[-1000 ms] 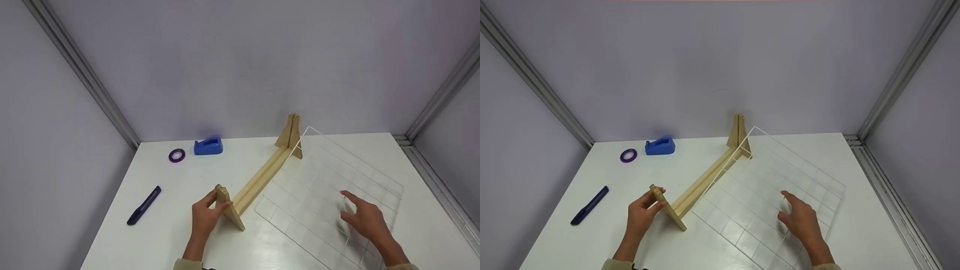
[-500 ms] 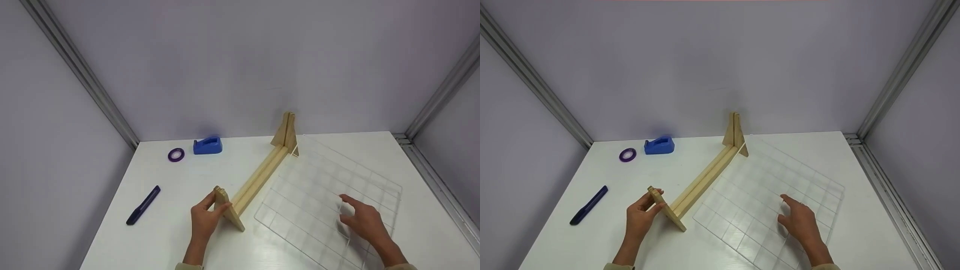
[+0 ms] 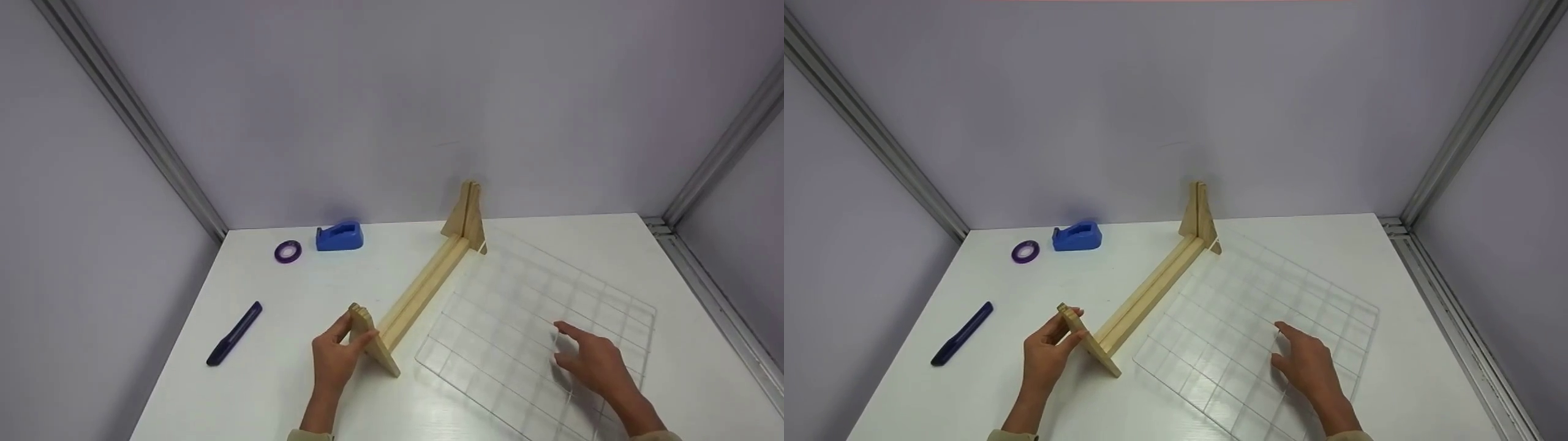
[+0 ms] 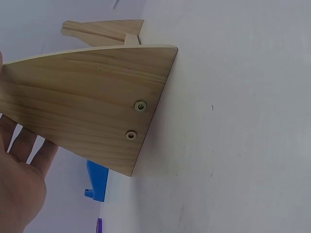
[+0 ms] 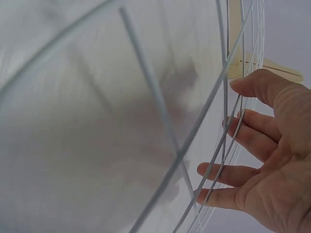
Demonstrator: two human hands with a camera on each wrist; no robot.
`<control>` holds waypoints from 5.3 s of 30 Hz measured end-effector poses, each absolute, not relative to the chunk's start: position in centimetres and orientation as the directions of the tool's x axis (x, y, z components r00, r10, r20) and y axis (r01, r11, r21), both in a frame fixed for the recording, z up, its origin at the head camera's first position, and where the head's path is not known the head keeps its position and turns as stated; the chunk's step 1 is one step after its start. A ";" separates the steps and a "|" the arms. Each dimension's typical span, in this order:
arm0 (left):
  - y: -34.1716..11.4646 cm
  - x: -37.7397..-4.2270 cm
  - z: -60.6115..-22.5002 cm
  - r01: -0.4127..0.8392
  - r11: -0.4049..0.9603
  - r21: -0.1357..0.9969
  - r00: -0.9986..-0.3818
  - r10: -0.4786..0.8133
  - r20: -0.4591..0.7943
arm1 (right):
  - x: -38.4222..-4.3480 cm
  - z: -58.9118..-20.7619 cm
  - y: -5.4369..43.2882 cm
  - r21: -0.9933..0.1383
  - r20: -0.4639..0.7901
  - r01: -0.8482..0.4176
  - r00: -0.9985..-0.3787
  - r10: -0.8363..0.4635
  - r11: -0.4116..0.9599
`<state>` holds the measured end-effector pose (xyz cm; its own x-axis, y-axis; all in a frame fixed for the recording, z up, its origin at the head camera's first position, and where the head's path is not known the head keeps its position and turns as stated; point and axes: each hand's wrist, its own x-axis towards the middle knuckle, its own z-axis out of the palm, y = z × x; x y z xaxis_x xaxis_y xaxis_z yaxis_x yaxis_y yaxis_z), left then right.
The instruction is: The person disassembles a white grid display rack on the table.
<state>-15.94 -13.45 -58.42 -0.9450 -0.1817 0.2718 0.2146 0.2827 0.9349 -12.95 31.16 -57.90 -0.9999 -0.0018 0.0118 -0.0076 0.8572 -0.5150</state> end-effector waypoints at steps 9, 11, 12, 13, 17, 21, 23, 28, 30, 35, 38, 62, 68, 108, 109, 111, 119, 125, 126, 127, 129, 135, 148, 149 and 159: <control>-13.3 -15.6 -58.4 0.220 0.297 0.929 -0.941 -0.186 0.282 | -12.8 -58.5 31.3 -0.501 0.003 -0.016 -1.000 -0.016 0.865; -13.3 -15.6 -58.4 0.216 0.302 0.929 -0.942 -0.186 0.280 | -12.7 -58.7 31.3 -0.492 0.008 -0.020 -1.000 -0.018 0.870; -13.2 -15.6 -58.5 0.216 0.302 0.929 -0.942 -0.187 0.279 | -12.7 -58.7 31.3 -0.486 0.010 -0.023 -1.000 -0.020 0.874; -13.2 -15.6 -58.5 0.216 0.302 0.929 -0.941 -0.188 0.280 | -12.7 -58.7 31.2 -0.483 0.009 -0.022 -1.000 -0.020 0.876; -13.3 -15.5 -58.6 0.216 0.293 0.931 -0.940 -0.195 0.280 | -12.7 -58.7 31.1 -0.479 -0.002 -0.015 -1.000 -0.018 0.878; -13.3 -15.4 -58.6 0.206 0.290 0.935 -0.941 -0.204 0.271 | -12.7 -58.8 31.0 -0.495 -0.022 -0.003 -1.000 -0.016 0.869; -13.3 -15.3 -58.6 0.199 0.289 0.936 -0.942 -0.207 0.264 | -12.6 -58.8 30.9 -0.501 -0.033 0.006 -0.999 -0.011 0.865; -13.2 -15.3 -58.3 0.206 0.279 0.938 -0.941 -0.208 0.269 | -12.6 -58.7 30.7 -0.513 -0.050 0.026 -0.999 0.001 0.858; -13.2 -15.3 -58.3 0.210 0.275 0.938 -0.939 -0.209 0.272 | -12.6 -58.8 30.7 -0.513 -0.050 0.025 -0.999 -0.001 0.858; -13.2 -15.4 -58.3 0.216 0.291 0.932 -0.936 -0.210 0.283 | -12.6 -59.0 30.6 -0.503 -0.045 0.014 -0.999 -0.010 0.864; -13.2 -15.3 -58.4 0.214 0.296 0.931 -0.935 -0.216 0.283 | -12.5 -59.1 30.6 -0.484 -0.036 0.002 -0.999 -0.017 0.875; -12.9 -15.4 -58.7 0.225 0.267 0.937 -0.927 -0.236 0.290 | -12.3 -59.3 30.1 -0.432 -0.080 0.043 -0.997 0.009 0.901; -12.6 -15.4 -58.7 0.231 0.259 0.938 -0.921 -0.252 0.297 | -12.3 -59.3 30.3 -0.414 -0.061 0.015 -0.998 -0.011 0.910; -16.4 -16.8 -58.1 0.140 0.409 0.902 -0.989 0.107 0.105 | -11.5 -56.9 29.0 -0.470 -0.202 0.017 -0.975 -0.089 0.882; -16.6 -17.0 -58.1 0.139 0.425 0.895 -0.987 0.127 0.093 | -11.5 -56.8 28.7 -0.473 -0.227 0.037 -0.971 -0.081 0.880; -17.0 -17.4 -58.2 0.157 0.456 0.876 -0.981 0.173 0.086 | -11.7 -56.6 28.1 -0.481 -0.276 0.077 -0.959 -0.067 0.873; -17.2 -18.1 -58.3 0.216 0.466 0.858 -0.951 0.298 0.078 | -12.1 -56.7 26.0 -0.470 -0.335 0.126 -0.941 -0.045 0.874; -16.9 -18.0 -58.5 0.176 0.457 0.872 -0.954 0.297 0.036 | -11.9 -57.4 25.2 -0.415 -0.368 0.129 -0.929 -0.037 0.901; -16.9 -18.0 -58.5 0.170 0.458 0.872 -0.955 0.294 0.032 | -11.9 -57.6 25.0 -0.393 -0.363 0.116 -0.931 -0.038 0.912; -16.8 -18.0 -58.5 0.161 0.455 0.876 -0.956 0.291 0.025 | -11.8 -57.8 24.9 -0.374 -0.361 0.109 -0.932 -0.036 0.921; -16.7 -17.9 -58.6 0.147 0.446 0.883 -0.958 0.288 0.014 | -11.7 -58.1 24.8 -0.347 -0.356 0.095 -0.934 -0.038 0.933; -16.6 -17.6 -58.8 0.110 0.431 0.896 -0.967 0.254 -0.004 | -11.8 -58.7 24.5 -0.305 -0.316 0.067 -0.948 -0.035 0.950; -16.4 -17.6 -59.1 0.111 0.434 0.894 -0.970 0.243 0.003 | -11.5 -59.1 22.5 -0.228 -0.302 0.163 -0.949 0.090 0.960; -16.4 -17.6 -59.1 0.113 0.428 0.897 -0.970 0.245 0.005 | -11.5 -59.1 22.4 -0.223 -0.303 0.169 -0.948 0.096 0.960; -16.3 -17.3 -59.2 0.110 0.431 0.896 -0.971 0.240 0.004 | -11.8 -59.7 22.6 -0.275 -0.284 0.171 -0.955 0.090 0.946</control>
